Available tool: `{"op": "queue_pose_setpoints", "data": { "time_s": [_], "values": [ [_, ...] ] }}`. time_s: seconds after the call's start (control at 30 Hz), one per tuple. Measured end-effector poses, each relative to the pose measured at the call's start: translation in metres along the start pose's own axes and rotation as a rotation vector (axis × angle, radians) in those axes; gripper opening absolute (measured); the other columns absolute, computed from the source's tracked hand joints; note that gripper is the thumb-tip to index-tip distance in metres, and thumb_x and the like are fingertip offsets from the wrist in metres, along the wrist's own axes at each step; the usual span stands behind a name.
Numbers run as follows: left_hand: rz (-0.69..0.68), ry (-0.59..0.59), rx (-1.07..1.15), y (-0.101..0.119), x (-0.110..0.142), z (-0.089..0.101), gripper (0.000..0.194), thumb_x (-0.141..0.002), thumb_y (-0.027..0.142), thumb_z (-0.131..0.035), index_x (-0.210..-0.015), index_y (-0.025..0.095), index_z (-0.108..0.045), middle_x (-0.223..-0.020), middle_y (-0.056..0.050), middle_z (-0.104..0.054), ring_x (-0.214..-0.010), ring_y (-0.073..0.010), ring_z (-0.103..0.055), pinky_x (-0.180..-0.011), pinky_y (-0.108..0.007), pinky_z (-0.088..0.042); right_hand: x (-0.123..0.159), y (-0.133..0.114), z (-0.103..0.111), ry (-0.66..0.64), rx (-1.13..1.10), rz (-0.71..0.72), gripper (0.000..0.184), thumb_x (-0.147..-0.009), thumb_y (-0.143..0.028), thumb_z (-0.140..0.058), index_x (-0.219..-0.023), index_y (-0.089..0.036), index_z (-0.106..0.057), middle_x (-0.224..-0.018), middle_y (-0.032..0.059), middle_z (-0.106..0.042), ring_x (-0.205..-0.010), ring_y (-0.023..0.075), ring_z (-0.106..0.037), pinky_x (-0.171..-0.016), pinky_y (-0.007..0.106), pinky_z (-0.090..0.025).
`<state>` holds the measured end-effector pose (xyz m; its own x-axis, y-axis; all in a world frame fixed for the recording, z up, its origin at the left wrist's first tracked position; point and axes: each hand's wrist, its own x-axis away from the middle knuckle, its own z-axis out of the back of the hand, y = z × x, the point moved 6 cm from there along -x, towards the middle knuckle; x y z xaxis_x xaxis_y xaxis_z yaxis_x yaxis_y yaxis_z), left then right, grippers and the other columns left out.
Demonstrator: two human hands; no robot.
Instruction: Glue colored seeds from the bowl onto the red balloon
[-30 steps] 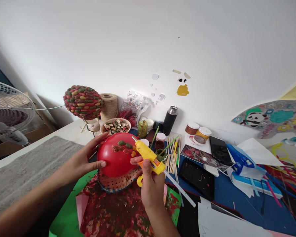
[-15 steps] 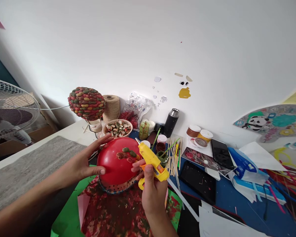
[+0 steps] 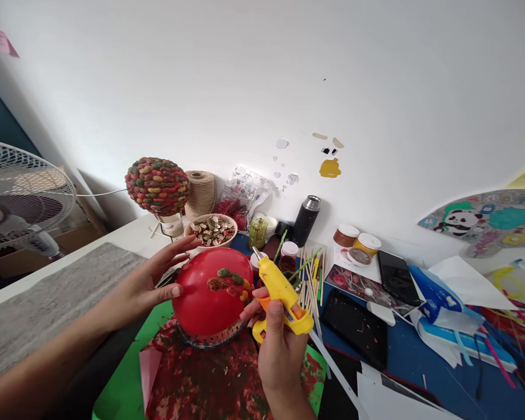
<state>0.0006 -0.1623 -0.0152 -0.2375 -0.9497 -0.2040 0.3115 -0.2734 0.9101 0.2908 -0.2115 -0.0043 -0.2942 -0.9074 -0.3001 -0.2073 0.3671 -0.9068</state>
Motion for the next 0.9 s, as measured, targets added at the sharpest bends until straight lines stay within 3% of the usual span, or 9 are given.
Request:
{"op": "queue_pose_setpoints", "data": {
  "time_s": [0.17,0.27,0.37,0.5,0.57,0.7,0.9],
  "values": [
    [-0.017,-0.024,0.020,0.000,-0.007,0.006,0.095,-0.098,0.084,-0.078,-0.180,0.044,-0.051,-0.179,-0.012,-0.063,-0.168,-0.0459,-0.054,-0.134,-0.062,-0.051,-0.001,-0.002,0.003,0.052,0.015,0.038,0.062,-0.102,-0.082,-0.079,-0.090,-0.021,-0.084,-0.061,0.0045,-0.077,-0.047,0.0233,-0.074,-0.048,0.032,-0.060],
    [-0.083,0.042,0.017,0.003,-0.022,0.021,0.090,-0.097,0.086,-0.076,-0.173,0.040,-0.061,-0.171,-0.014,-0.071,-0.160,-0.0460,-0.062,-0.131,-0.059,-0.053,0.000,-0.005,0.003,0.041,0.029,0.098,0.060,-0.106,-0.078,-0.076,-0.092,-0.020,-0.083,-0.059,0.0028,-0.075,-0.045,0.0220,-0.072,-0.047,0.031,-0.061],
    [-0.075,0.132,-0.034,0.002,-0.049,0.040,0.082,-0.103,0.084,-0.070,-0.166,0.032,-0.068,-0.154,-0.016,-0.081,-0.143,-0.0420,-0.074,-0.114,-0.051,-0.063,0.002,-0.007,0.001,-0.003,0.009,0.123,0.056,-0.111,-0.073,-0.072,-0.095,-0.020,-0.083,-0.060,0.0013,-0.073,-0.046,0.0213,-0.071,-0.046,0.030,-0.059],
    [-0.059,0.173,-0.404,-0.005,-0.091,0.048,0.059,-0.104,0.074,-0.067,-0.130,0.025,-0.086,-0.118,-0.012,-0.090,-0.101,-0.0324,-0.081,-0.085,-0.040,-0.064,0.005,-0.010,-0.003,-0.045,0.002,0.150,0.055,-0.113,-0.072,-0.070,-0.096,-0.021,-0.082,-0.060,-0.0001,-0.070,-0.048,0.0205,-0.069,-0.047,0.030,-0.057],
    [-0.072,0.150,-0.497,-0.012,-0.108,0.043,0.047,-0.102,0.065,-0.068,-0.116,0.025,-0.090,-0.111,-0.010,-0.090,-0.093,-0.0303,-0.079,-0.082,-0.039,-0.062,0.005,-0.012,-0.004,-0.059,0.020,0.181,0.054,-0.114,-0.071,-0.069,-0.096,-0.022,-0.082,-0.060,-0.0008,-0.068,-0.049,0.0200,-0.068,-0.048,0.029,-0.057],
    [-0.101,0.107,-0.573,-0.025,-0.129,0.032,0.033,-0.099,0.048,-0.069,-0.111,0.026,-0.091,-0.112,-0.009,-0.090,-0.097,-0.0306,-0.079,-0.088,-0.039,-0.062,0.004,-0.012,-0.003,-0.062,0.047,0.191,0.054,-0.115,-0.070,-0.067,-0.097,-0.022,-0.082,-0.061,-0.0004,-0.068,-0.050,0.0194,-0.067,-0.049,0.029,-0.056],
    [-0.153,0.066,-0.755,-0.040,-0.157,0.025,0.033,-0.097,0.028,-0.064,-0.114,0.025,-0.093,-0.119,-0.013,-0.089,-0.115,-0.0367,-0.080,-0.103,-0.045,-0.061,0.007,-0.008,-0.002,-0.071,0.022,0.189,0.053,-0.117,-0.067,-0.065,-0.095,-0.022,-0.081,-0.064,0.0006,-0.070,-0.052,0.0209,-0.071,-0.052,0.031,-0.061]
  ]
}}
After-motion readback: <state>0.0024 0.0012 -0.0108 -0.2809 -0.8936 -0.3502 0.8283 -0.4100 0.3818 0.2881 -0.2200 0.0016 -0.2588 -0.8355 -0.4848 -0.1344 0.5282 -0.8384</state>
